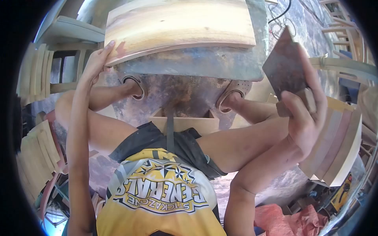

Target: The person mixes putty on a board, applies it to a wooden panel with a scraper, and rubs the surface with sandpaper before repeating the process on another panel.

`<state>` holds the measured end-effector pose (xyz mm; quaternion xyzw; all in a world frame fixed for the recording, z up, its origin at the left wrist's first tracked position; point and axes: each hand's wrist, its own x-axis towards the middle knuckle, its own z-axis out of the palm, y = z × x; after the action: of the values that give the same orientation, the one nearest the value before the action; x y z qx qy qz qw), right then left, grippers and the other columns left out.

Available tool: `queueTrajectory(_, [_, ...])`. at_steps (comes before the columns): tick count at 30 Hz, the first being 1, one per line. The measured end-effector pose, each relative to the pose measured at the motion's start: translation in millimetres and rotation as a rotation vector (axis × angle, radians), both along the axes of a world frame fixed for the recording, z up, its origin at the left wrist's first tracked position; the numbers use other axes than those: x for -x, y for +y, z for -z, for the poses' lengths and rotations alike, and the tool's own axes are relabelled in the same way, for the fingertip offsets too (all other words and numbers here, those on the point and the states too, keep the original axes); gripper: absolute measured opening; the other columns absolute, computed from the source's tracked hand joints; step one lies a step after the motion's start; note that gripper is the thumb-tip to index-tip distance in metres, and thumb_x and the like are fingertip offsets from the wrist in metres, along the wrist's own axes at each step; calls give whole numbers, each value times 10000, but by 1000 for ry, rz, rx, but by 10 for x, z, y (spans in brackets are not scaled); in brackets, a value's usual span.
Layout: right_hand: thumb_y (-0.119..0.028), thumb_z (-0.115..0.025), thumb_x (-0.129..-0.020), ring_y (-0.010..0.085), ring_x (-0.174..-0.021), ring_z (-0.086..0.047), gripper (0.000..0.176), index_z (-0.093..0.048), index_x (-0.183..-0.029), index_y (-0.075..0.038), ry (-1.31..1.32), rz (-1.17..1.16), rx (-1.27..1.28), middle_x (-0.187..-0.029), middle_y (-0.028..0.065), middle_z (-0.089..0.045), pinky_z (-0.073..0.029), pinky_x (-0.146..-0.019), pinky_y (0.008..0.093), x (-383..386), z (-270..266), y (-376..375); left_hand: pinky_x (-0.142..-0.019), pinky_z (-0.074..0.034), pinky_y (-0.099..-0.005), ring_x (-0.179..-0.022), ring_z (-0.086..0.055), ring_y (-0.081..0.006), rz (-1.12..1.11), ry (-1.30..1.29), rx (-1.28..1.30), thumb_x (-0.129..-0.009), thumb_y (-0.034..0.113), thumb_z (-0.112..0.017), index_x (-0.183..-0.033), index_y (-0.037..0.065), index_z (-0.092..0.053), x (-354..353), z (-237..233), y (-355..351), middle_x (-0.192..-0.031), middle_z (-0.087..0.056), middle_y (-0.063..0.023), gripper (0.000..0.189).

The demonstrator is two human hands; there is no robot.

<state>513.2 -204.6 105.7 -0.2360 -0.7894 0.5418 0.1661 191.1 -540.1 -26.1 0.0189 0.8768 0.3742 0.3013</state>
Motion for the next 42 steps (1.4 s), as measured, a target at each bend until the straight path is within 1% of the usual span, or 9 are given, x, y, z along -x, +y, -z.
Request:
queueTrajectory(6, [-22,-520,-681,269,-1288,-523,792,-398,-1453,107,286,214,184,-1370,212,-539,-339,-1114,333,-283,16,133,-236,-279,-186,-343,-492,-93,-258,-174,-335,-943,486,-568,-983,50,-629,15,-466,169,-706,-621,-34,441])
queueTrajectory(16, [-10,-513,-683,306,-1300,-518,827,-339,-1483,105,249,196,249,-1399,251,-498,-397,-1095,359,-321,20,127,-279,-277,-169,-400,-464,-101,-213,-504,-509,-932,430,-574,-1080,39,-610,256,-545,38,-744,-642,-59,420])
queueTrajectory(18, [-10,-516,-683,309,-1321,-495,830,-338,-1486,99,228,192,210,-1410,252,-487,-374,-1120,368,-313,9,147,-344,-374,-196,-511,-550,-137,-119,-694,-801,-907,400,-585,-1148,10,-597,300,-463,-13,-857,-671,-92,458])
queueTrajectory(21, [-18,-532,-661,305,-1353,-460,849,-356,-1484,85,242,299,269,-1430,225,-483,-343,-1141,369,-319,41,130,-763,-590,-392,-1004,-653,-273,-383,-507,-960,-910,368,-552,-1336,-46,-496,-14,-297,141,-1167,-643,-153,597])
queueTrajectory(24, [-20,-529,-657,295,-1364,-443,834,-386,-1473,77,242,355,210,-1460,204,-468,-331,-1139,352,-408,130,194,-962,-557,-436,-1057,-638,-311,-371,-573,-1158,-937,224,-580,-1407,8,-427,-19,150,-16,-1248,-593,-190,539])
queueTrajectory(34, [-25,-491,-658,232,-1140,-590,785,-464,-1441,19,429,329,377,-1285,148,-578,-487,-967,307,-84,216,428,-1004,-501,-400,-1185,-603,-305,-384,-241,-1295,-847,112,-650,-1416,-65,-377,-1001,-549,-535,-1317,-565,-203,656])
queueTrajectory(36, [-123,-654,-787,233,-1028,-622,582,-574,-1356,-29,271,477,242,-1129,115,-678,-526,-851,375,-228,434,576,-991,-504,-392,-1155,-614,-295,-401,-113,-1290,-842,119,-657,-1399,-68,-391,-1055,-739,-737,-1284,-580,-191,645])
queueTrajectory(40, [-252,-774,-740,186,-1228,-513,817,-440,-1484,-188,217,331,310,-1213,137,-637,-532,-864,468,-251,622,767,-969,-508,-374,-1094,-631,-260,-499,177,-1338,-834,125,-665,-1352,-61,-437,-885,-910,-1006,-1198,-613,-153,596])
queueTrajectory(42, [-29,-487,-670,217,-1061,-619,767,-474,-1435,11,357,257,419,-1249,141,-595,-513,-908,294,-89,423,586,-971,-512,-383,-1114,-628,-277,-530,287,-1369,-854,154,-629,-1348,-74,-448,-771,-1036,-926,-1218,-613,-171,574])
